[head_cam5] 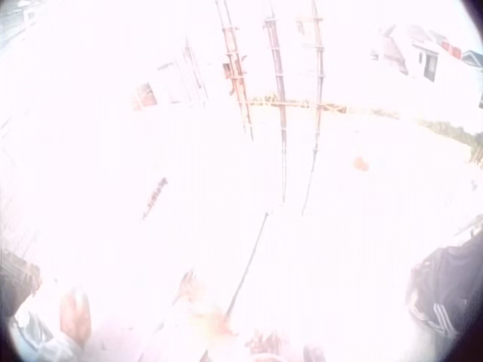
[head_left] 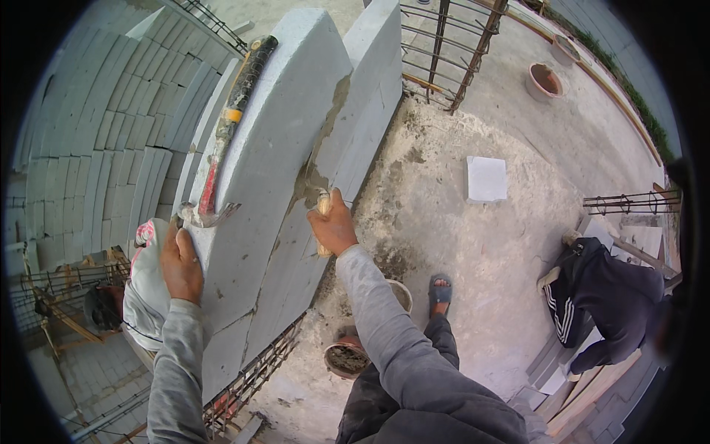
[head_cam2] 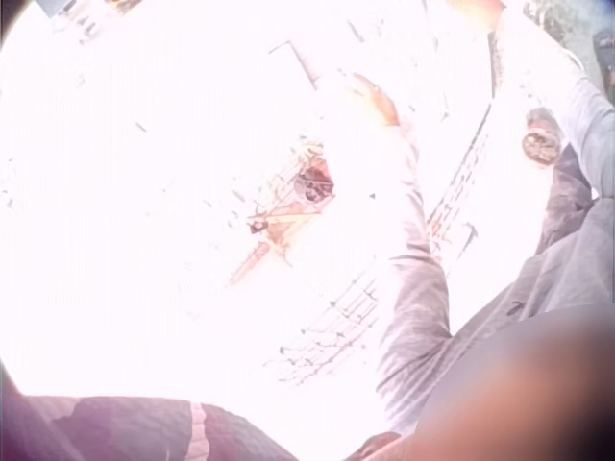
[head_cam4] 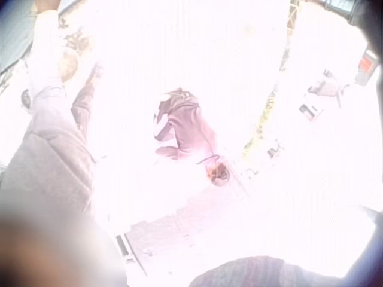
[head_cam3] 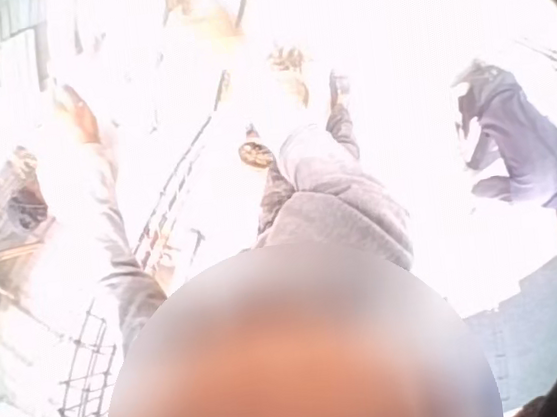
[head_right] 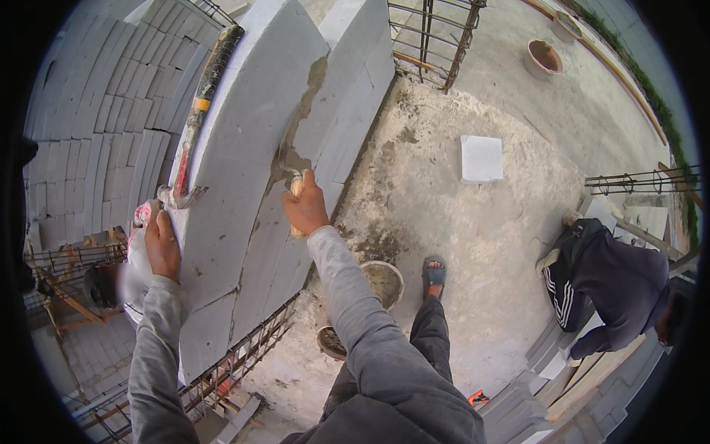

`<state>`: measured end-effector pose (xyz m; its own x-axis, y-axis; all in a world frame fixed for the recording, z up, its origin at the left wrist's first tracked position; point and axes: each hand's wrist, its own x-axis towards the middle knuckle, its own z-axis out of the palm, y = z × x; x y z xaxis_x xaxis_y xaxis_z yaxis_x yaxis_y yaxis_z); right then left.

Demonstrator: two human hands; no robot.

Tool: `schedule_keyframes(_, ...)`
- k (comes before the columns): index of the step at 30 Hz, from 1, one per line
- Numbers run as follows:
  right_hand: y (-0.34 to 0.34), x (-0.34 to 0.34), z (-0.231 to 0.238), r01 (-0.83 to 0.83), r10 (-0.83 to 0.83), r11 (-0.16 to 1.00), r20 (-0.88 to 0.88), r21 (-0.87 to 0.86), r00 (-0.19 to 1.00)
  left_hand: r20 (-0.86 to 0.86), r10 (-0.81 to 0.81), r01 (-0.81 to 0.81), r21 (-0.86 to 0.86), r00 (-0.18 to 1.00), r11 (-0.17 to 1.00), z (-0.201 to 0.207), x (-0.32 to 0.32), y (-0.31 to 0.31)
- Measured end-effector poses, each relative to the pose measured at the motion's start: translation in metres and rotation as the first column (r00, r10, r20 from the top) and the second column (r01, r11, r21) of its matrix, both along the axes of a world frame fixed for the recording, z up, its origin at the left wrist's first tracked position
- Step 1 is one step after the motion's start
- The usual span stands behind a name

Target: The person lifts and positions a long white concrete block, taps it with a hammer, measures it with a tape measure, and applies mortar with a trowel to the block's edge. The person also uses a wooden block to press the mortar into the joint.

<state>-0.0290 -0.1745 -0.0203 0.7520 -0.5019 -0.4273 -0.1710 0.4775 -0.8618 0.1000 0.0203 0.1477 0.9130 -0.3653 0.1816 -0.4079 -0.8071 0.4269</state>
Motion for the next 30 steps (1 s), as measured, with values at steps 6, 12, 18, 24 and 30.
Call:
schedule_keyframes(6, 0.006, -0.021, 0.013, -0.086, 0.073, 0.945, -0.055, -0.316, 0.996, -0.036, -0.016, 0.016, -0.01, 0.999, 1.0, 0.003, -0.003, -0.001)
schedule_keyframes(12, -0.013, 0.001, 0.013, -0.019, 0.0, 0.907, -0.044, -0.421, 0.999, -0.026, -0.009, 0.01, 0.04, 1.0, 0.999, 0.004, -0.002, -0.001)
schedule_keyframes(18, 0.013, -0.017, 0.005, -0.006, -0.006, 0.972, -0.047, -0.234, 0.999, -0.031, -0.021, 0.022, 0.018, 0.999, 1.0, 0.002, -0.001, 0.002)
schedule_keyframes(24, -0.029, -0.003, -0.024, -0.005, 0.018, 0.993, 0.105, -0.121, 0.994, -0.013, -0.002, 0.002, 0.049, 1.0, 0.999, 0.003, 0.0, 0.0)
schedule_keyframes(30, -0.072, 0.011, -0.015, 0.059, -0.062, 0.995, 0.031, 0.083, 0.998, -0.112, 0.046, -0.042, 0.043, 0.993, 0.998, 0.005, -0.005, -0.003)
